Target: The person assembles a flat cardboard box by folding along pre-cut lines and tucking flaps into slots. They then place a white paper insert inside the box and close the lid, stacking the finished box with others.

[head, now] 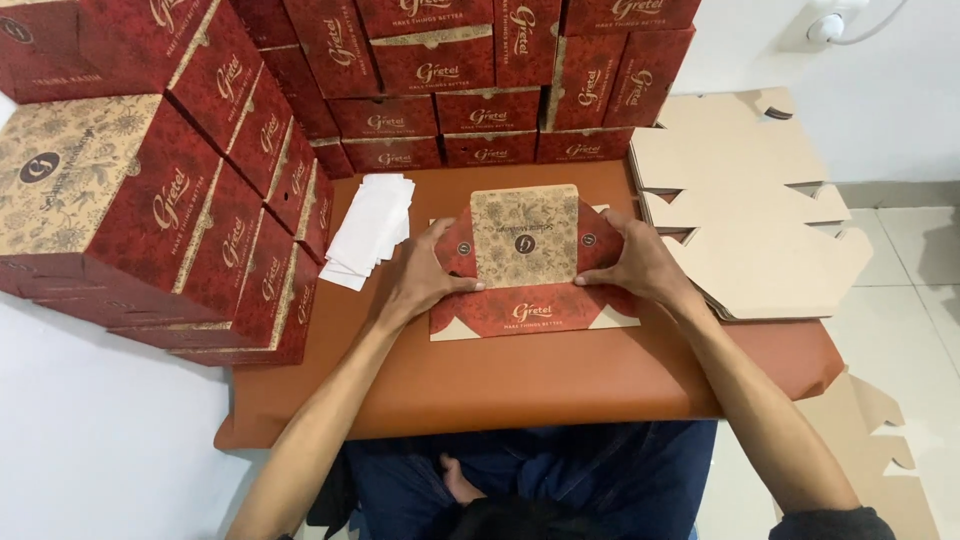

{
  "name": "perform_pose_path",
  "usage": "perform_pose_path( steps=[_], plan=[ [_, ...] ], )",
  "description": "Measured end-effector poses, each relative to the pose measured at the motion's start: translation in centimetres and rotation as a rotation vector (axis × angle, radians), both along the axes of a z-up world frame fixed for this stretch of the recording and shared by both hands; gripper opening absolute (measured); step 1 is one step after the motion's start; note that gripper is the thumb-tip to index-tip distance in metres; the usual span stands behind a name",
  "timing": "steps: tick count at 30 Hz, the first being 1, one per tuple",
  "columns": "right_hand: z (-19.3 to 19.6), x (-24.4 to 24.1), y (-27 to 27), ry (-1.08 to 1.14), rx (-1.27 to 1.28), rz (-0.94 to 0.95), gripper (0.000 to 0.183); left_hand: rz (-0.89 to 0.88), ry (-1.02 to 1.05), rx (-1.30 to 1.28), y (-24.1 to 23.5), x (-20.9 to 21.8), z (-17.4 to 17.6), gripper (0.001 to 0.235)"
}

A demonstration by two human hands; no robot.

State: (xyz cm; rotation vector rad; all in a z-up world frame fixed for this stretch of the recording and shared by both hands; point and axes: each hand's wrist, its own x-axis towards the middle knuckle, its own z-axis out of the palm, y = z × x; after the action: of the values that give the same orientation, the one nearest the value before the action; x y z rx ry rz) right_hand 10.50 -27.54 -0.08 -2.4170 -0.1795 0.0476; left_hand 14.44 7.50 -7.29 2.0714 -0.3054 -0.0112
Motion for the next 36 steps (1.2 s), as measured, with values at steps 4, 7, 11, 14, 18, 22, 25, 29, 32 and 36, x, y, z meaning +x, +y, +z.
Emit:
perform_pose_path(
  steps=[4,7,11,14,18,22,25,29,32,36],
  plan=[
    [-0.9,0.0,0.3,-0.019,0.081,-0.037,0.066,0.013,-0.017,0.026,-1.1,-0.7,2.1,0.096],
    [-1.4,0.4,0.7,-0.073,0.118,-0.053,0.057,0.019,-0.078,0.01,-1.9,-1.1,3.5,0.083],
    [-0.5,0.1,0.8,-0.106,0.159,-0.039,0.05,0.028,-0.112,0.047,-1.6,-1.2,3.7,0.077],
    [-0.1,-0.1,0.7,-0.117,0.164,-0.005,0.046,0.002,-0.09,-0.002,-1.0,-1.0,2.7,0.076],
    [-0.3,0.0,0.6,-0.12,0.161,0.038,0.042,-0.026,-0.178,-0.023,-1.0,-0.7,1.5,0.064],
    [-0.3,-0.1,0.0,-0.037,0.164,0.037,0.025,-0.016,-0.24,0.003,-0.9,-3.0,3.8,0.043],
    [1.1,-0.5,0.0,0.031,0.176,0.085,0.021,-0.098,-0.296,-0.006,-0.5,-2.0,1.1,0.039],
    [-0.7,0.4,-1.8,0.08,0.172,0.181,0.011,-0.222,-0.287,0.022,0.2,-1.5,0.8,0.033],
    [0.0,0.2,-1.9,0.1,0.209,0.291,0.028,-0.327,-0.3,0.046,0.6,-1.7,2.0,0.032],
    [3.2,-0.6,-1.6,0.188,0.285,0.504,0.062,-0.452,-0.273,0.094,1.5,-1.0,1.2,0.043]
  ],
)
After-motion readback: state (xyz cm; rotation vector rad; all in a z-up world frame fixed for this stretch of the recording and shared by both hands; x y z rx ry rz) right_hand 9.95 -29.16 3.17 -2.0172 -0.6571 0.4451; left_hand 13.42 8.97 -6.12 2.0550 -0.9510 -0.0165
